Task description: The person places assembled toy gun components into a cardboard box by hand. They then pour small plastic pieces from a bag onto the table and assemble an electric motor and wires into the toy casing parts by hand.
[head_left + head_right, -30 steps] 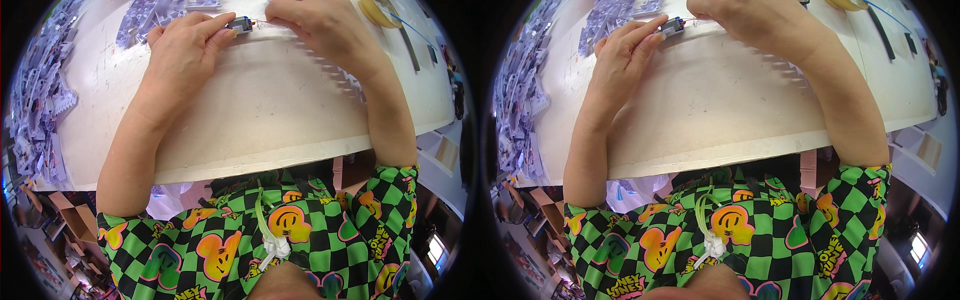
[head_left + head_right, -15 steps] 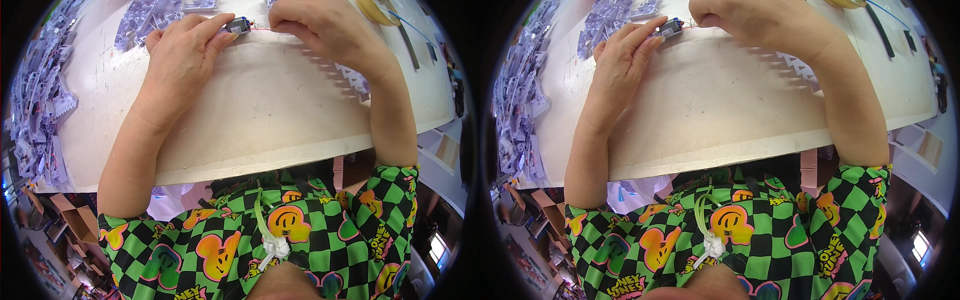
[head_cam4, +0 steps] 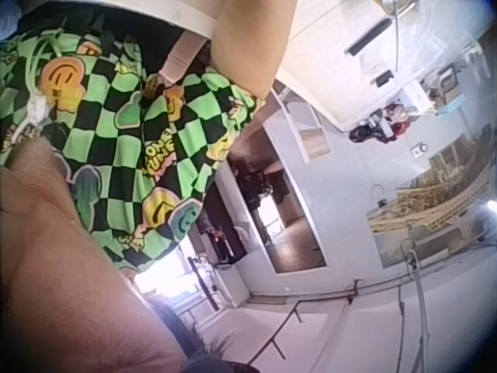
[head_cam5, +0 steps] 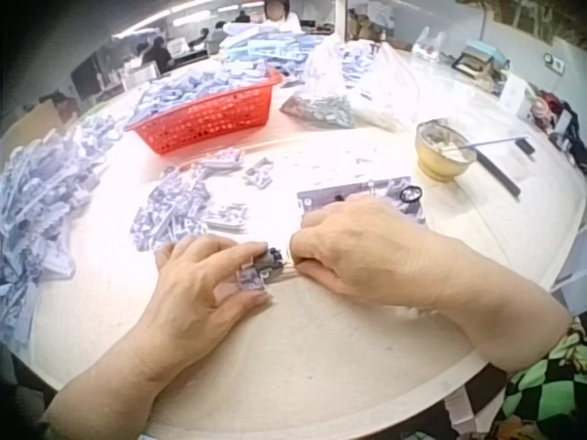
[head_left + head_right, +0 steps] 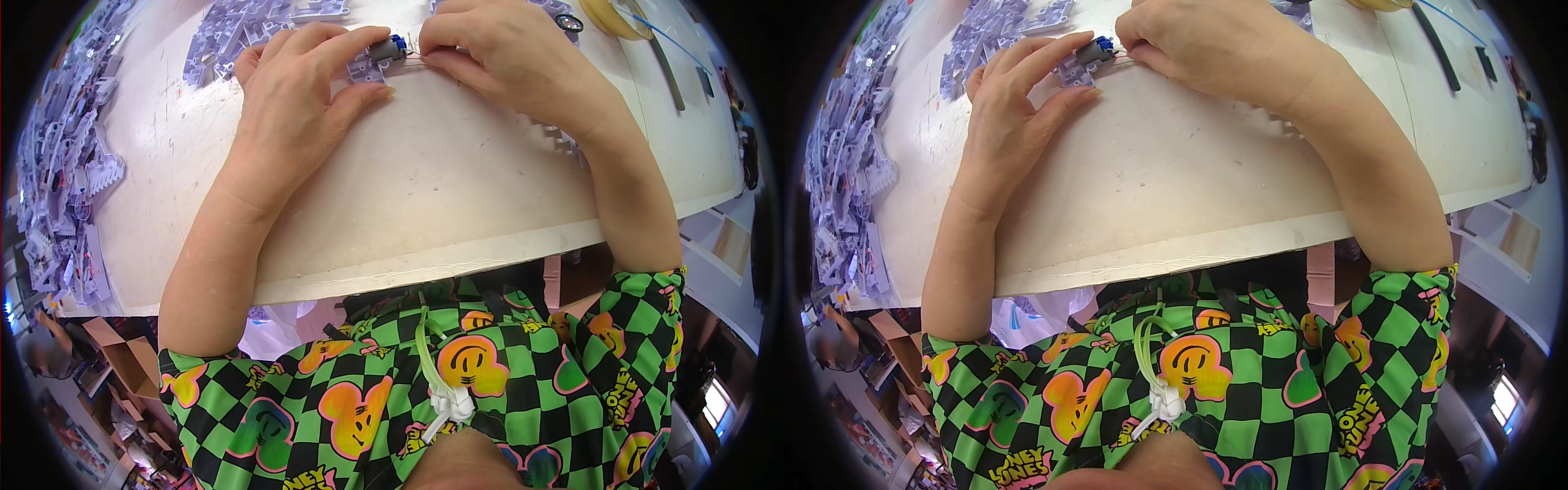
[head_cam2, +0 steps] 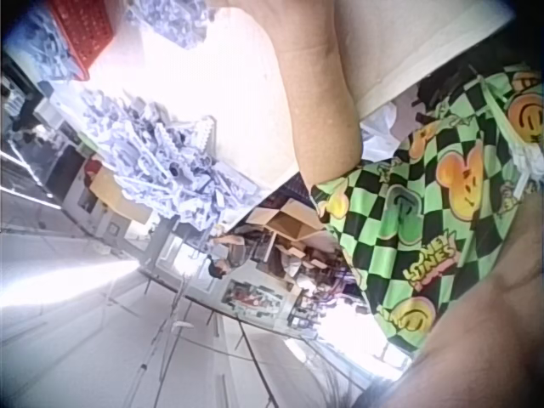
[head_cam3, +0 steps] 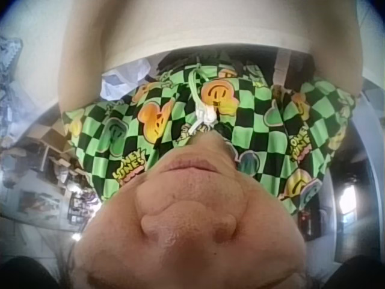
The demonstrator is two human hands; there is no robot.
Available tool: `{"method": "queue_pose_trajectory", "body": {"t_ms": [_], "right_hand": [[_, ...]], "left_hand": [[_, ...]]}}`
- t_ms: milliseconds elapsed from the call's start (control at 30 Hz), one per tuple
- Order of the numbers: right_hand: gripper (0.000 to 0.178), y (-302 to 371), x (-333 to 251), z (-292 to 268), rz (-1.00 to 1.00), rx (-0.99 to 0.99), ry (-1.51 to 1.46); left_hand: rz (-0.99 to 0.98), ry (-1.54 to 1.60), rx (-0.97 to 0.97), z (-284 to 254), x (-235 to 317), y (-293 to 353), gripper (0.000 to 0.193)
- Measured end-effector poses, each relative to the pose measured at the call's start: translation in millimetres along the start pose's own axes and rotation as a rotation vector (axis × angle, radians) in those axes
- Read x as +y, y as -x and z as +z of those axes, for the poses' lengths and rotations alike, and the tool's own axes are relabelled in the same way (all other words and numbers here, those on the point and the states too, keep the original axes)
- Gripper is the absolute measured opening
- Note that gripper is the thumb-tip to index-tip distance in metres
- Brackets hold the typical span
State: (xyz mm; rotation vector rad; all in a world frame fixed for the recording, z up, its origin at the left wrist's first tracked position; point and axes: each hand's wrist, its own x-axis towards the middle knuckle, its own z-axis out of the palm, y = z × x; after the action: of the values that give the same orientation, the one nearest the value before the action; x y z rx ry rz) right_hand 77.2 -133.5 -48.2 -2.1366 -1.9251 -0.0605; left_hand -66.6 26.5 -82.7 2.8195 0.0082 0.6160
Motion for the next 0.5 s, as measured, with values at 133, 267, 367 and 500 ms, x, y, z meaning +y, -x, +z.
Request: {"method": "queue_pose_trajectory", "body": {"t_ms": [133, 267, 367, 500], "right_hand": [[0.010, -1, 2, 0, -0.005, 0.010, 0.039], [0.010, -3, -3, -8, -0.021, 0.152, -0.014], [0.014, -2, 11, 9, -0.093, 0.311, 0.025], [0.007, -1, -10, 11, -0.247, 0.351, 0.077]], "left_hand": [[0.051, -0.034, -0.028, 1, -1, -3, 0.039], [0.040, -0.055, -0.032, -10, 4, 1, 0.040], [0.052, -0.061, -0.005, -5, 5, -1, 0.039], [0.086, -0.020, -0.035, -4, 11, 1, 0.029]]}}
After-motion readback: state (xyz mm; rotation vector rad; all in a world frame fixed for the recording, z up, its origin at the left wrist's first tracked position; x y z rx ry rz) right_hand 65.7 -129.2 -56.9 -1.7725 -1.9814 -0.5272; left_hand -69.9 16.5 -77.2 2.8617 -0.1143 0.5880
